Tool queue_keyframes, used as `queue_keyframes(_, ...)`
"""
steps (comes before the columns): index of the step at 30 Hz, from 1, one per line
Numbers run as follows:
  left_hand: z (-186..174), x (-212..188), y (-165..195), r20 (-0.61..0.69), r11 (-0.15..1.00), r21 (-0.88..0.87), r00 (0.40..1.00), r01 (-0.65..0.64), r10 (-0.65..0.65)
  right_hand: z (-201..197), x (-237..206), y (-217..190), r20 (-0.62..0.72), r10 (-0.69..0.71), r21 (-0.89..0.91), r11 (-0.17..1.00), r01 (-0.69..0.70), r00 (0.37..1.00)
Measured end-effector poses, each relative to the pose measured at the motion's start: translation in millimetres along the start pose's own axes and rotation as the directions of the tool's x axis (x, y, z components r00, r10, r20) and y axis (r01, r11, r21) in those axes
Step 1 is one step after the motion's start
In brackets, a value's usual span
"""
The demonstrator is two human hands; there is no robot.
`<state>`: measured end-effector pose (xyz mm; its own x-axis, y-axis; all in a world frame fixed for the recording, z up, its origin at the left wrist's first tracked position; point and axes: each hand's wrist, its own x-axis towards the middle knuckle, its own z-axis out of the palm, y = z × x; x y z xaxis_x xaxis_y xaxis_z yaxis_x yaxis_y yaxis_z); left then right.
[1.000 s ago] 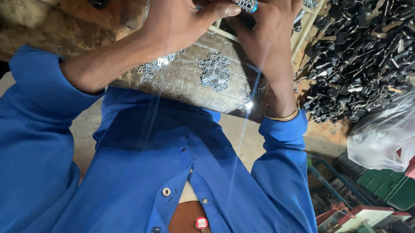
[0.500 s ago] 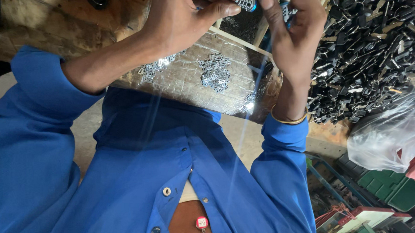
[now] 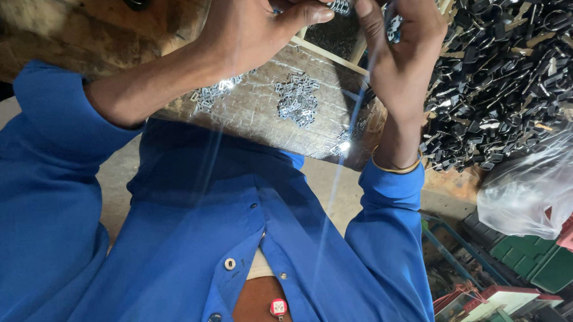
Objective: The person sits at a workbench and assembles small cylindrical metal components by hand, fitting small metal pieces into a blue-topped part one at a time and placing finished assemblies into a compartmented tray. They repeatedly pick parts from piles on the bench and press the pieces together with both hands.
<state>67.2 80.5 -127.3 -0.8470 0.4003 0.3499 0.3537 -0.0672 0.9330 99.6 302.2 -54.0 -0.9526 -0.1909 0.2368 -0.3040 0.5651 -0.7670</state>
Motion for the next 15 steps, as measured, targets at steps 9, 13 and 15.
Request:
queue_keyframes(9, 12, -1, -6, -0.007, 1.0, -0.017, 1.0, 0.006, -0.006, -11, -2, 6, 0.057, -0.114, -0.054, 0.992, 0.118, 0.992)
queue_keyframes(13, 17, -1, -6, -0.003, 0.999, 0.011, 1.0, 0.031, -0.031, -9, -11, 12, 0.006, -0.079, 0.023, 0.997, 0.079, 0.997)
queue_keyframes(15, 20, -3, -7, -0.003, 1.0, 0.004, 1.0, 0.024, -0.024, -7, -15, 12, 0.027, -0.092, -0.059, 0.994, 0.094, 0.995)
